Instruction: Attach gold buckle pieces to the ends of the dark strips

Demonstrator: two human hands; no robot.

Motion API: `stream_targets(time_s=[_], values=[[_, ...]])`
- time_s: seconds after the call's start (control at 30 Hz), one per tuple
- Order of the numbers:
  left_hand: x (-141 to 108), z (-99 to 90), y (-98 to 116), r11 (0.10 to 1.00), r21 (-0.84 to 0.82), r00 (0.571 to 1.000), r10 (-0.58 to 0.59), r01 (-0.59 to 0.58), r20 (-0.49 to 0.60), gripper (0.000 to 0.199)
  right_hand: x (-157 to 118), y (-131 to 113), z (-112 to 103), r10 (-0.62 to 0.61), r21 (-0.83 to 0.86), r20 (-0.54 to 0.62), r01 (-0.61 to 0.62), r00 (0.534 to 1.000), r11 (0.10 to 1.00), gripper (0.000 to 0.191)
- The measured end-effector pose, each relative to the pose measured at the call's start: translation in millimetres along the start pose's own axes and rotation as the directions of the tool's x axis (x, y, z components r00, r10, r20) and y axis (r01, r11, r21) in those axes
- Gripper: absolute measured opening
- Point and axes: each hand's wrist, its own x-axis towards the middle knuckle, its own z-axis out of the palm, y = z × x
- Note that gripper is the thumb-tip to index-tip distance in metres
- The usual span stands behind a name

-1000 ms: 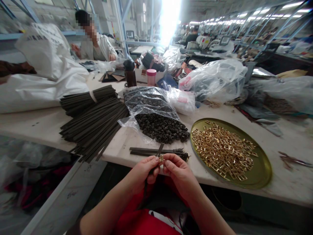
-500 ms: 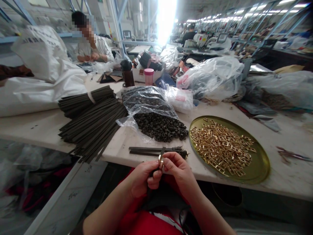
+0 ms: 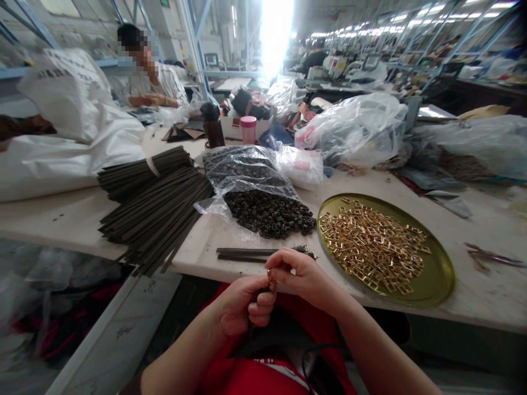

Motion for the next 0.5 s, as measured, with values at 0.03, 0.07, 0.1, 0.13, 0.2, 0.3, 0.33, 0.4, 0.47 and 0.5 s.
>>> stream_targets(time_s=[0.03, 0.07, 0.1, 0.13, 0.2, 0.3, 0.33, 0.4, 0.47, 0.5], values=[[-1, 1.6, 0, 0.999, 0.030, 1.000, 0.016, -0.015, -0.019, 0.018, 1, 0, -1, 0.022, 0.008, -0.022, -0.022, 1.000, 1.000, 0.006], [-1, 3.4, 1, 0.996, 0.075, 0.997, 0.051, -0.047, -0.050, 0.018, 1, 1, -1, 0.045, 0.027, -0.065, -0.044, 0.997, 0.999, 0.007], [-2, 5.4, 1, 0.985, 0.137, 0.989, 0.114, -0.100, -0.097, 0.018, 2, 2, -1, 0.072, 0.068, -0.123, -0.064, 0.990, 0.996, 0.009], [-2, 7.3, 2, 0.963, 0.215, 0.968, 0.199, -0.164, -0.152, 0.018, 3, 4, 0, 0.104, 0.135, -0.185, -0.080, 0.977, 0.988, 0.013], [-2, 10.6, 4, 0.885, 0.373, 0.894, 0.381, -0.279, -0.237, 0.020, 4, 8, 4, 0.188, 0.319, -0.277, -0.095, 0.942, 0.943, 0.021], [0, 12.5, 4, 0.786, 0.509, 0.815, 0.525, -0.352, -0.247, 0.027, 4, 16, 16, 0.296, 0.565, -0.323, -0.068, 0.899, 0.822, 0.027], [1, 12.2, 4, 0.763, 0.535, 0.805, 0.545, -0.361, -0.234, 0.030, 4, 19, 21, 0.322, 0.627, -0.320, -0.056, 0.891, 0.777, 0.028], [2, 10.8, 3, 0.712, 0.594, 0.777, 0.591, -0.375, -0.218, 0.034, 2, 22, 30, 0.356, 0.722, -0.291, -0.040, 0.888, 0.691, 0.028], [3, 9.3, 3, 0.655, 0.659, 0.744, 0.634, -0.370, -0.212, 0.033, -1, 22, 37, 0.373, 0.776, -0.260, -0.037, 0.891, 0.630, 0.028], [3, 8.8, 3, 0.631, 0.688, 0.734, 0.646, -0.359, -0.209, 0.031, -3, 22, 39, 0.380, 0.792, -0.248, -0.039, 0.891, 0.610, 0.029]])
